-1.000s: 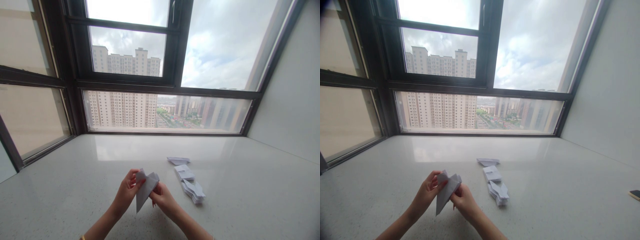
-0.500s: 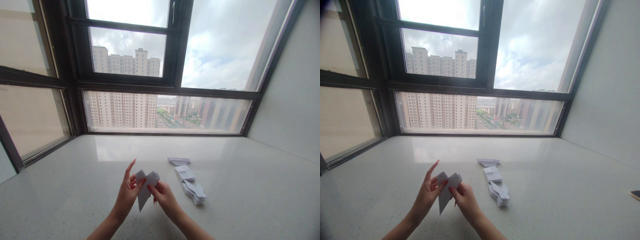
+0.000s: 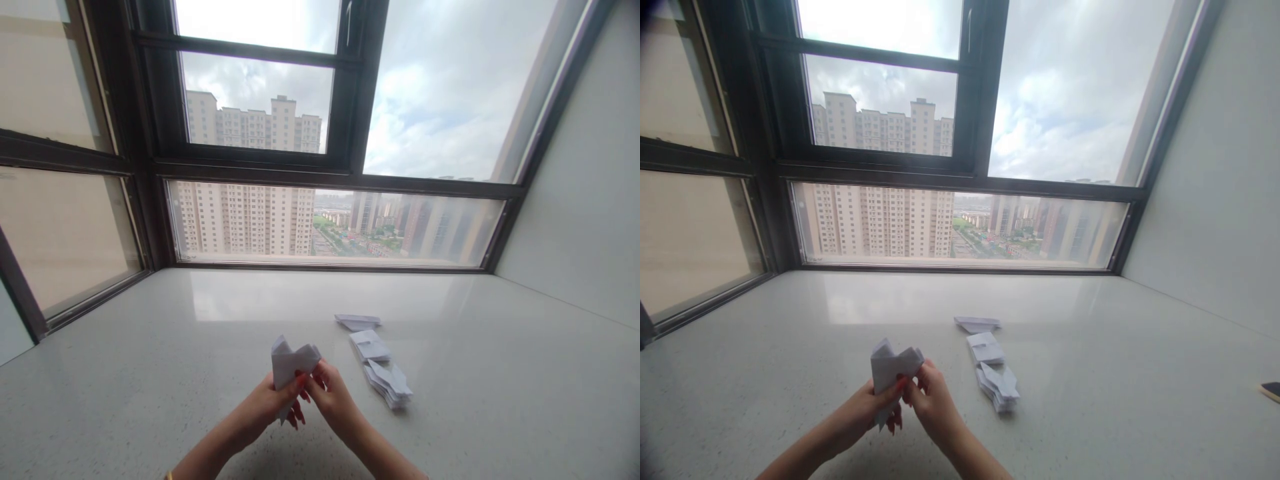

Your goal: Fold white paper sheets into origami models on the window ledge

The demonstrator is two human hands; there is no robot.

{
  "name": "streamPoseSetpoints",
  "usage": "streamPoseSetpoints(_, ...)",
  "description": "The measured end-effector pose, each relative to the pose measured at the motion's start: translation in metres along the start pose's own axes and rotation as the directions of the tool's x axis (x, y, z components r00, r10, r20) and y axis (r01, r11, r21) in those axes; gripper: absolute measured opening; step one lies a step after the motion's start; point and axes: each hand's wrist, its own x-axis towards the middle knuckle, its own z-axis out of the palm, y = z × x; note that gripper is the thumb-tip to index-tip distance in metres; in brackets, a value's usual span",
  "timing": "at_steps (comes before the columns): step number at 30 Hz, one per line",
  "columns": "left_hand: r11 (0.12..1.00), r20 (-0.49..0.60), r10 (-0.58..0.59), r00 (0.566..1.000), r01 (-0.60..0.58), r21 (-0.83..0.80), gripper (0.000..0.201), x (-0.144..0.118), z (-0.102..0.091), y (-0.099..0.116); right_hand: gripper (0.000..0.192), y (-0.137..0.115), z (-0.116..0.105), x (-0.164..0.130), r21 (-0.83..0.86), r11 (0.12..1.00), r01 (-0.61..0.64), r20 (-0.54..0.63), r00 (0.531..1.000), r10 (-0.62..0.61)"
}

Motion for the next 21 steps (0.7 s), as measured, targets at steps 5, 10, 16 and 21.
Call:
streamPoseSetpoints(5, 0.994, 0.066, -0.089, 0.994, 0.084, 0.068, 0.05, 0.0, -0.004, 0.002, 0.028, -0.002, -0.002, 0.001, -0.157, 0.986, 0.061, -0.066, 0.995, -0.072)
streamPoseSetpoints(10, 0.995, 0.218, -0.102, 0.971, 0.096, 0.039, 0.051, -0.002, -0.007, 0.004, 0.034, 0.001, 0.0, 0.001, -0.054, 0.998, 0.042, -0.038, 0.998, -0.044)
streamPoseSetpoints(16, 0.967, 0.252, -0.182, 0.95, 0.219, -0.127, 0.041, -0.008, -0.01, 0.007, 0.036, 0.006, 0.003, 0.002, 0.196, 0.976, -0.098, 0.024, 0.995, 0.095)
streamPoseSetpoints(21, 0.933, 0.31, -0.271, 0.911, 0.328, -0.146, 0.033, -0.011, -0.011, 0.015, 0.036, 0.001, 0.005, 0.003, 0.379, 0.909, -0.173, 0.067, 0.985, 0.16)
